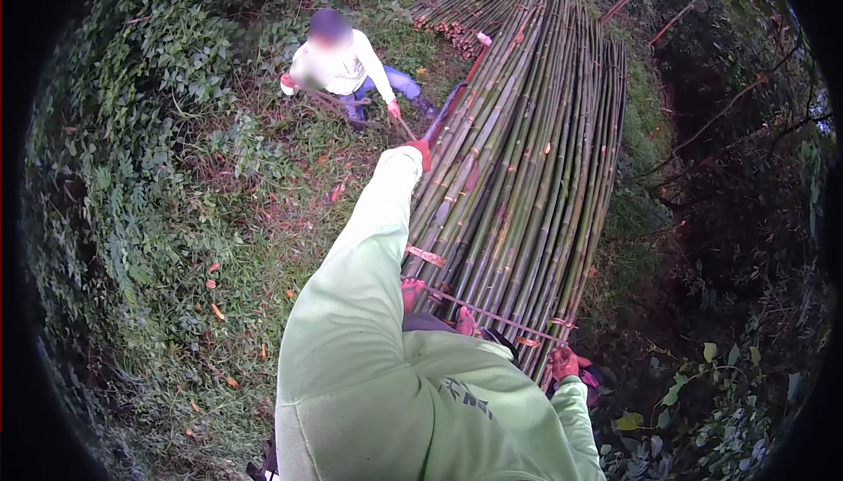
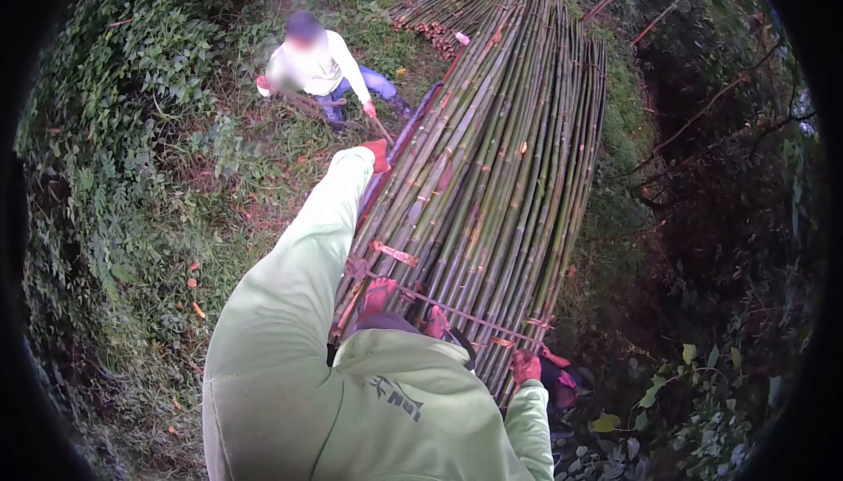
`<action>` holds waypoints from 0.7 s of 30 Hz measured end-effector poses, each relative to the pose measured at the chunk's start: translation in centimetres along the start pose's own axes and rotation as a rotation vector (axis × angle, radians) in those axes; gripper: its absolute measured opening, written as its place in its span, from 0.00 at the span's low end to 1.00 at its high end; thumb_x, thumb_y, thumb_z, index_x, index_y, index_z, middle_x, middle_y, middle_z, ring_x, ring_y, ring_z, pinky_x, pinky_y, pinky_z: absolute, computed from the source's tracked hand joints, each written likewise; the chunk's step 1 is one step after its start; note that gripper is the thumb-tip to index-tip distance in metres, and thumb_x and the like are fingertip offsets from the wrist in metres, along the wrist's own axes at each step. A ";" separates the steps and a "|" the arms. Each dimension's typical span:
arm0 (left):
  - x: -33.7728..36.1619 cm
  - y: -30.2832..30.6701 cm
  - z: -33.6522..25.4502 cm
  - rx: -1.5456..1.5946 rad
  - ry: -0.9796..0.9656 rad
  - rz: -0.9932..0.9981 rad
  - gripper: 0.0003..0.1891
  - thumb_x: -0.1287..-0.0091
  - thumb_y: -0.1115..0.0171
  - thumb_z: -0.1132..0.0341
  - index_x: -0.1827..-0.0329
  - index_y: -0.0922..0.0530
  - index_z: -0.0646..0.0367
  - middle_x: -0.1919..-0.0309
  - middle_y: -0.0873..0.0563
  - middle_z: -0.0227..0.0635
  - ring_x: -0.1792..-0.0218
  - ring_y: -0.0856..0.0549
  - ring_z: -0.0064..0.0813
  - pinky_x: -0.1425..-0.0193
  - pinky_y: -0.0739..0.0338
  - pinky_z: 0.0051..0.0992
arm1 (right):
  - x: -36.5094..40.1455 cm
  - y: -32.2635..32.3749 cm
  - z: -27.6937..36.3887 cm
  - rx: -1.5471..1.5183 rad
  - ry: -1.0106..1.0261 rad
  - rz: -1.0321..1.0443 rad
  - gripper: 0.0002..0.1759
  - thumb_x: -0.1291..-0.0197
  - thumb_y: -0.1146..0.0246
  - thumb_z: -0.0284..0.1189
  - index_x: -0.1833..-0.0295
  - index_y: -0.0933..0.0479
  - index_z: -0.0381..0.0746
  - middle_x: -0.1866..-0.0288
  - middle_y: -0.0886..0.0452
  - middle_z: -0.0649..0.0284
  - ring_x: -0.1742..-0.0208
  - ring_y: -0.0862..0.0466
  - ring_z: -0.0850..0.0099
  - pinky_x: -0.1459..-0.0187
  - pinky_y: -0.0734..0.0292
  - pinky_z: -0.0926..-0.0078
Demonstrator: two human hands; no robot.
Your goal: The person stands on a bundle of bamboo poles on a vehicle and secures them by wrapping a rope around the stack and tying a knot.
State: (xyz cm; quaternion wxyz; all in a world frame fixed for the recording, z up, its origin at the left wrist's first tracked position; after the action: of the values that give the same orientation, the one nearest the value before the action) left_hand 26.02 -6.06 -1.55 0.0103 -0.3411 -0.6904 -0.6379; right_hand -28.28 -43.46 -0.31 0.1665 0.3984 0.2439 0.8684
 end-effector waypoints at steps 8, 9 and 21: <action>-0.7 0.7 1.2 0.121 0.005 -0.014 0.24 0.54 0.39 0.53 0.60 0.25 0.64 0.60 0.21 0.46 0.59 0.21 0.44 0.55 0.26 0.37 | -1.4 0.4 -0.2 0.014 -0.009 0.017 0.17 0.44 0.48 0.35 0.59 0.26 0.31 0.73 0.21 0.58 0.73 0.20 0.72 0.70 0.25 0.77; -0.8 0.8 1.3 0.096 -0.017 0.001 0.24 0.54 0.39 0.53 0.59 0.25 0.64 0.60 0.21 0.46 0.59 0.21 0.44 0.55 0.26 0.37 | -1.3 0.3 0.4 0.009 -0.013 0.027 0.17 0.44 0.48 0.35 0.59 0.26 0.31 0.73 0.21 0.59 0.73 0.20 0.73 0.71 0.26 0.77; 0.3 -1.3 2.9 0.164 0.087 0.150 0.33 0.55 0.37 0.53 0.49 0.33 0.65 0.53 0.25 0.49 0.52 0.25 0.44 0.49 0.30 0.33 | -2.3 -0.5 1.8 0.164 0.054 0.063 0.19 0.40 0.52 0.35 0.57 0.30 0.28 0.74 0.22 0.59 0.79 0.23 0.73 0.77 0.27 0.81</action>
State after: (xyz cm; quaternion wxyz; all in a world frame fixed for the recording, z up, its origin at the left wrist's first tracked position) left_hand 26.44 -3.28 -3.07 0.1158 -0.3617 -0.7116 -0.5910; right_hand -25.42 -43.66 -0.95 0.0993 0.3946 0.3060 0.8607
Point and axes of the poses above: each hand's wrist, its own x-axis away from the middle knuckle, its own y-axis out of the back of the hand, z = x × y, the point moved 1 cm from there along -x, towards the middle knuckle
